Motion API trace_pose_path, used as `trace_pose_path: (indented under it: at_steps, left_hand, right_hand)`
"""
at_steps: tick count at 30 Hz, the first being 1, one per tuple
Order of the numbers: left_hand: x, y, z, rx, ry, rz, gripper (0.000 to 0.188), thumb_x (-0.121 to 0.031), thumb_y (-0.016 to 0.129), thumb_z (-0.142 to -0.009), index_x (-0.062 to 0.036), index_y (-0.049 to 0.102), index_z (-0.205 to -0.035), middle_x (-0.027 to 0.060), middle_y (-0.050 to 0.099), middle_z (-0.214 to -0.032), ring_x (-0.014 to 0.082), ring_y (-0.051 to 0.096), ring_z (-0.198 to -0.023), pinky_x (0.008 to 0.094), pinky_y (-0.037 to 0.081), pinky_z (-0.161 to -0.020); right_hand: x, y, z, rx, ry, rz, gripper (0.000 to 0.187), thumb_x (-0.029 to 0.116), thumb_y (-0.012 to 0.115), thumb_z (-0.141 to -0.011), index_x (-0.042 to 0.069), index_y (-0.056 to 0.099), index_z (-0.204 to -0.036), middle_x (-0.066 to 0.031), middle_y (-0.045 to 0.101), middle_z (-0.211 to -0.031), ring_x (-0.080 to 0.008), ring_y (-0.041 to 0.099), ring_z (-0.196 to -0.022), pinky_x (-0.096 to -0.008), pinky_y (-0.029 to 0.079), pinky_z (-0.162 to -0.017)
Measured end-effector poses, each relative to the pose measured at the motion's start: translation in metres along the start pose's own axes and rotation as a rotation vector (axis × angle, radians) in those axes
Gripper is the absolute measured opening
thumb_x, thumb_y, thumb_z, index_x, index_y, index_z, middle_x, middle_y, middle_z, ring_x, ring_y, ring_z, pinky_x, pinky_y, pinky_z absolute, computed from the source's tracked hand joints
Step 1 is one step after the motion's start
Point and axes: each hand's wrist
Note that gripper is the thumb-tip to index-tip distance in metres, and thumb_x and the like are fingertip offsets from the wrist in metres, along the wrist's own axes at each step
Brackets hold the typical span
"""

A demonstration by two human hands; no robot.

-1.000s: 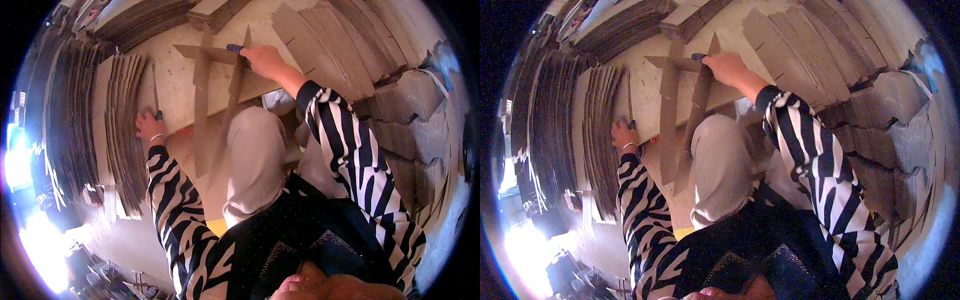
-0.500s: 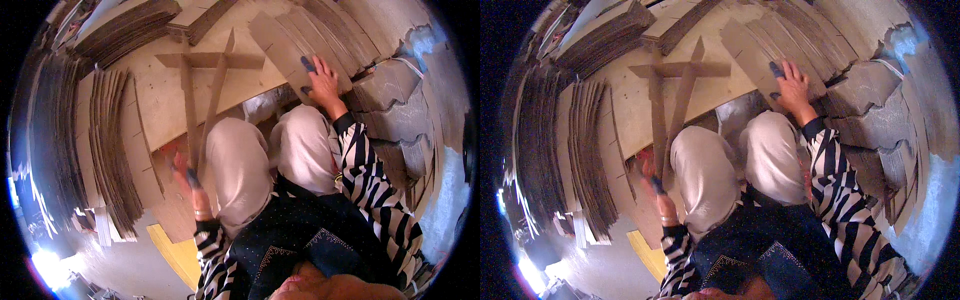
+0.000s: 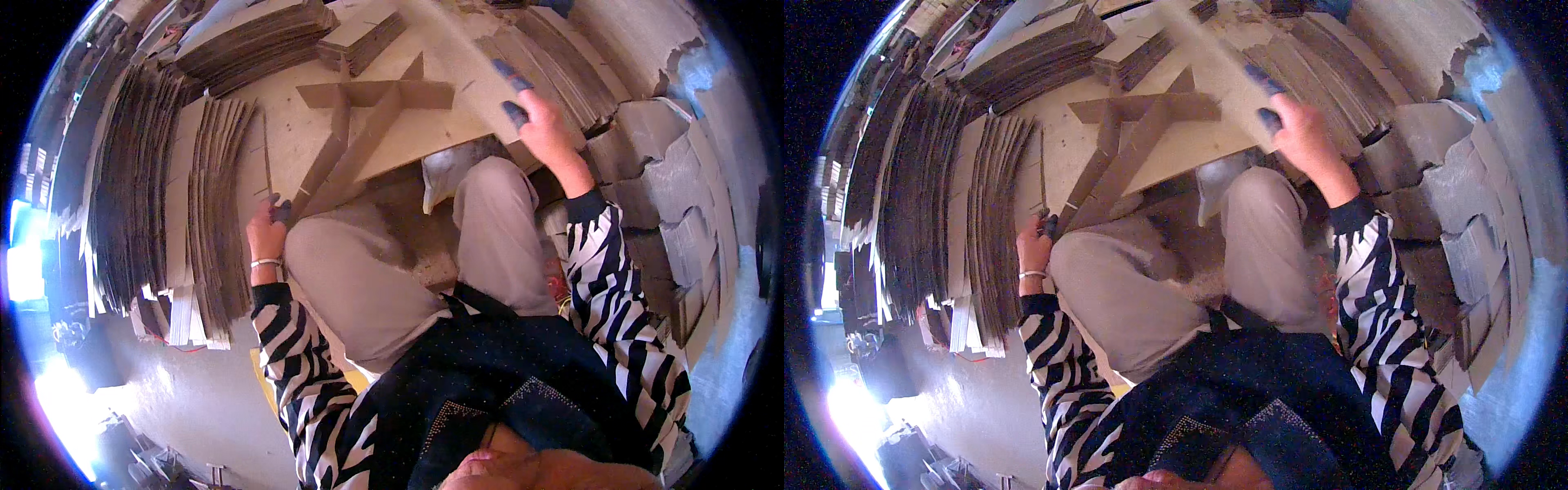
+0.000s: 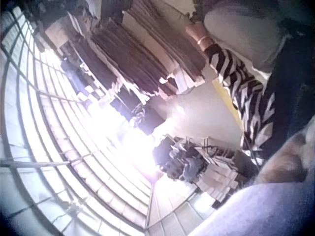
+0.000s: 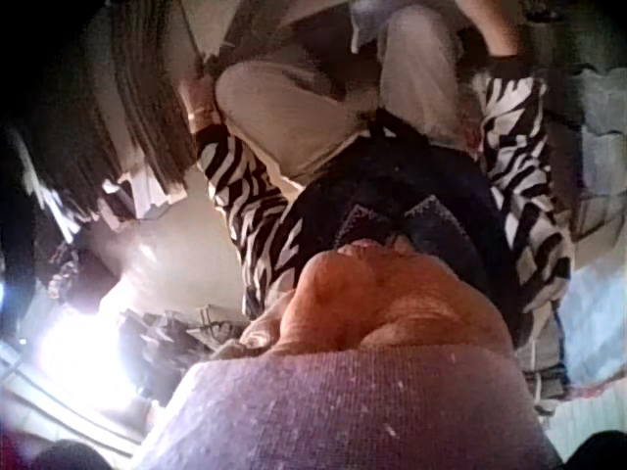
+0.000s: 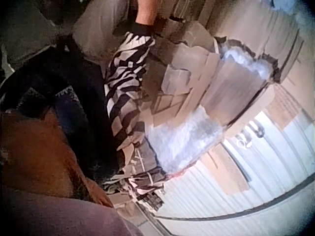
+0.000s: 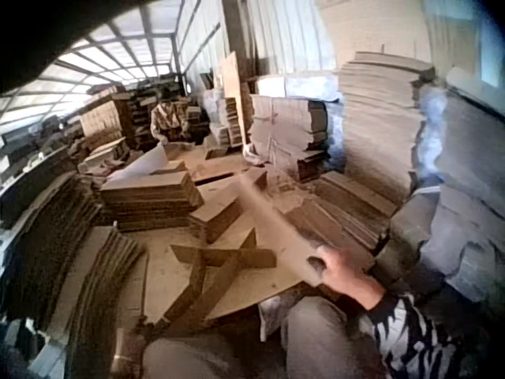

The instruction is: The person uses a utility knife to cut a piece of cardboard on a wooden work surface. They hold the cardboard steady with one hand while guiding the knife with the other, then set the cut piece aside.

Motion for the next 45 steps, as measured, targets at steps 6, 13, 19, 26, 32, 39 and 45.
trace_pose_path:
  at_steps: [6,13,19,26,32,39,45]
  left_hand:
    - [0.006,-0.015,-0.003,0.195,0.004,0.035,0.030,-0.021,0.054,-0.084,-0.0093,0.066,-0.109,0.0214,0.066,-0.097,0.0405,0.062,-0.093,0.0468,0.048,-0.076]
    - [-0.016,-0.005,0.001,0.061,0.030,-0.265,0.031,-0.014,0.058,-0.075,-0.0117,0.066,-0.105,0.0145,0.065,-0.100,0.0350,0.062,-0.093,0.0458,0.047,-0.079]
    - [-0.059,0.018,0.004,0.057,0.304,-0.409,0.034,-0.011,0.066,-0.067,-0.0148,0.063,-0.101,0.0068,0.060,-0.106,0.0289,0.061,-0.098,0.0467,0.045,-0.081]
    - [-0.056,0.049,-0.005,0.277,0.424,-0.680,0.016,-0.015,0.063,-0.075,-0.0145,0.067,-0.090,0.0059,0.061,-0.092,0.0248,0.064,-0.085,0.0438,0.047,-0.070]
    - [-0.060,0.052,-0.008,0.143,0.525,-0.673,0.014,-0.012,0.061,-0.075,-0.0134,0.067,-0.088,0.0057,0.060,-0.099,0.0254,0.062,-0.086,0.0424,0.047,-0.071]
    - [-0.054,0.059,-0.069,0.084,0.383,-0.483,0.027,-0.011,0.063,-0.073,-0.0171,0.070,-0.099,0.0043,0.054,-0.127,0.0244,0.056,-0.111,0.0479,0.043,-0.090]
    - [-0.067,0.069,-0.072,0.271,0.362,-0.615,0.033,-0.017,0.066,-0.072,-0.0238,0.071,-0.104,0.0055,0.045,-0.139,0.0256,0.044,-0.127,0.0574,0.033,-0.099]
  right_hand:
    - [0.119,0.035,0.006,0.243,-0.267,-0.485,0.017,0.015,0.063,-0.081,0.004,0.058,-0.093,-0.0217,0.060,-0.073,-0.0430,0.059,-0.070,-0.0494,0.045,-0.060]
    - [0.176,0.072,-0.004,0.307,-0.326,-0.423,0.018,0.014,0.067,-0.082,0.003,0.054,-0.086,-0.0221,0.057,-0.070,-0.0424,0.055,-0.064,-0.0480,0.041,-0.055]
    - [0.121,0.056,-0.035,0.057,-0.119,-0.306,0.019,0.019,0.062,-0.085,0.005,0.056,-0.095,-0.0239,0.060,-0.076,-0.0454,0.058,-0.074,-0.0514,0.045,-0.063]
    - [0.025,0.025,-0.013,-0.032,0.097,-0.179,0.040,0.009,0.061,-0.086,0.005,0.052,-0.126,-0.0236,0.061,-0.109,-0.0422,0.058,-0.099,-0.0381,0.048,-0.082]
    - [0.003,0.024,0.011,-0.010,0.247,-0.101,0.027,0.018,0.062,-0.084,0.002,0.056,-0.105,-0.0250,0.062,-0.089,-0.0454,0.058,-0.084,-0.0497,0.045,-0.070]
    - [0.001,0.031,0.004,-0.022,0.237,-0.033,0.027,0.015,0.060,-0.081,0.005,0.056,-0.106,-0.0247,0.062,-0.082,-0.0447,0.059,-0.078,-0.0520,0.044,-0.067]
    - [0.010,0.023,0.006,-0.025,0.174,-0.043,0.031,0.016,0.062,-0.086,0.005,0.056,-0.115,-0.0261,0.059,-0.076,-0.0447,0.057,-0.072,-0.0486,0.043,-0.062]
Point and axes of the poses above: each hand's wrist, its own z-axis away from the middle knuckle, its own y-axis out of the palm, x = y × z
